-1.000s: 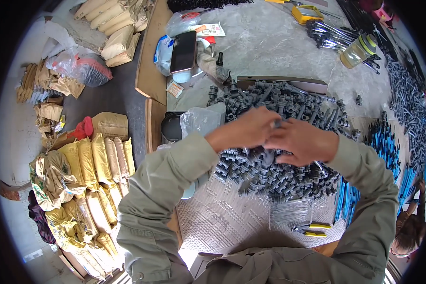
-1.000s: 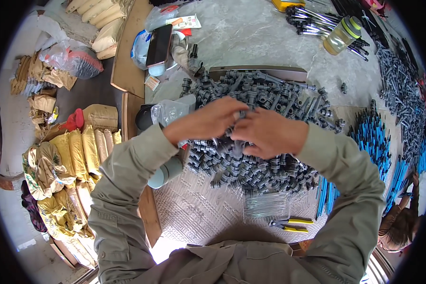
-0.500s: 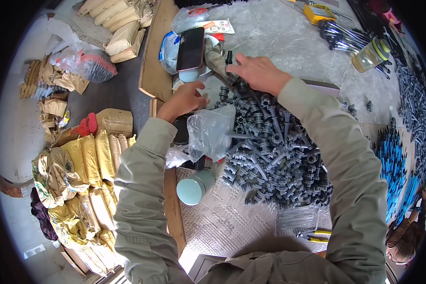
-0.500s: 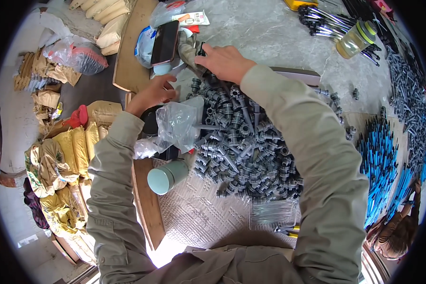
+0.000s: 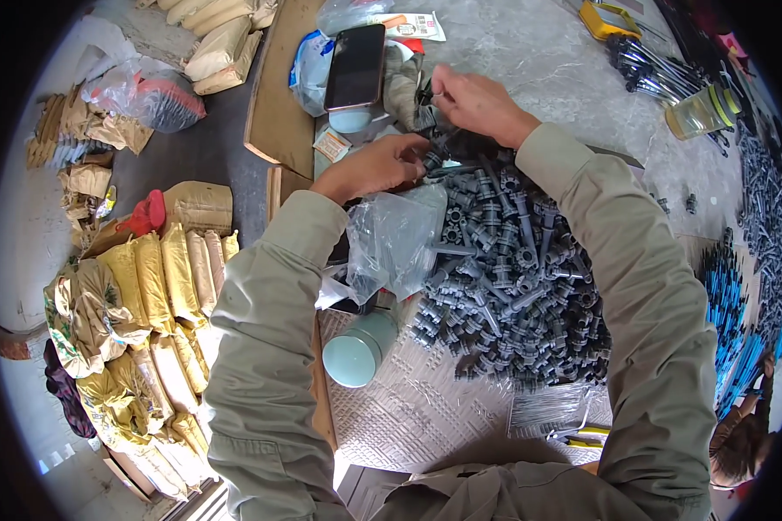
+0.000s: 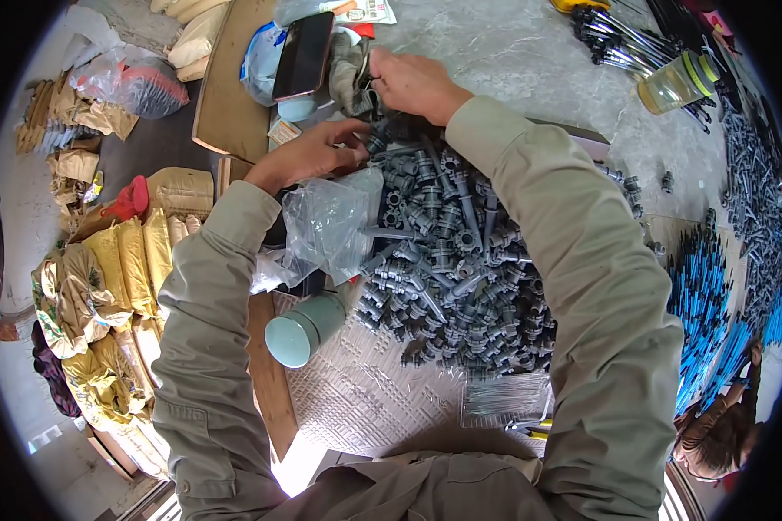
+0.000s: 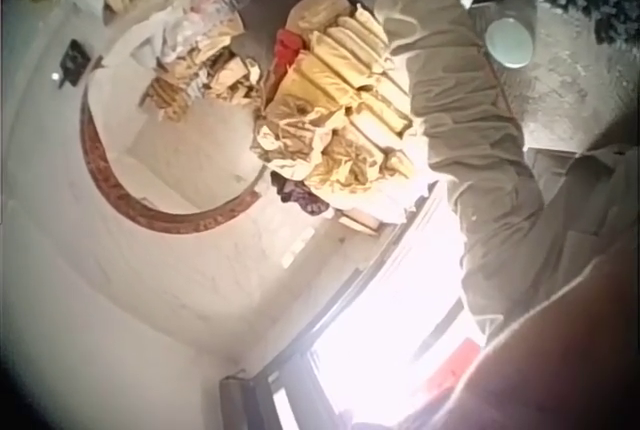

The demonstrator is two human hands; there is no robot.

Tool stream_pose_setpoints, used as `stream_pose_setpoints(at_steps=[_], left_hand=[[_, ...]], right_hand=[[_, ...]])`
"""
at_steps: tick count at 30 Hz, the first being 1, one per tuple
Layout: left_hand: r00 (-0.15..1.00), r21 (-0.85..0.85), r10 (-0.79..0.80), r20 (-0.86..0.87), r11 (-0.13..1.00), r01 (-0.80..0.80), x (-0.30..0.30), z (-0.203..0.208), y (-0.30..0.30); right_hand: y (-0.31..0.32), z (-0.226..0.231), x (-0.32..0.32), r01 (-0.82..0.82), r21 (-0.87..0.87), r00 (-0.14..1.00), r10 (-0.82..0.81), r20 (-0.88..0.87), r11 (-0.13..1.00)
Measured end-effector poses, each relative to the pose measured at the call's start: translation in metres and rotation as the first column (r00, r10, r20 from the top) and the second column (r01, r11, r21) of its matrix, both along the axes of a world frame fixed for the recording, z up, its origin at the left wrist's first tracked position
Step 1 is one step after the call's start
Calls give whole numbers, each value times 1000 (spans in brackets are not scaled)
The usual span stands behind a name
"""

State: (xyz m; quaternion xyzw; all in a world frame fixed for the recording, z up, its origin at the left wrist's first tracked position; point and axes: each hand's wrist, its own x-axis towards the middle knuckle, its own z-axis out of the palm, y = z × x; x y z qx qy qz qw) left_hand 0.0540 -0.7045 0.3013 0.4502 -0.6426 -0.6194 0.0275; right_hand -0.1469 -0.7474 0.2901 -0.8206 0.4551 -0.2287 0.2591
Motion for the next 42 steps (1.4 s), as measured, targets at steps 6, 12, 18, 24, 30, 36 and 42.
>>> stream_pose_setpoints(at_steps=[6,12,18,24,30,36,42], left_hand=[[992,163,125,9,979,-125,-12,11,0],[977,204,209,31,956,-211,-14,3,2],[954,311,297,28,905,-291,-9,-1,3],[1000,228,13,26,973,-19,-17,12,1],[968,-14,-249,-36,969,249,-50,28,6],[859,-247,-487,159,823,512,-78,52,43],[745,-510,-575,339,552,659,-62,56,84]], right_hand=[[2,-14,-11,-124,-21,954,113,-276,992],[9,-12,2,-307,218,937,334,-100,926],[38,6,-1,-301,240,936,334,-109,923],[66,32,-25,-315,356,921,374,-111,880],[88,38,-62,-268,404,951,307,-32,874],[140,35,-93,-378,93,926,378,12,921],[176,47,-105,-431,-62,902,430,-33,900]])
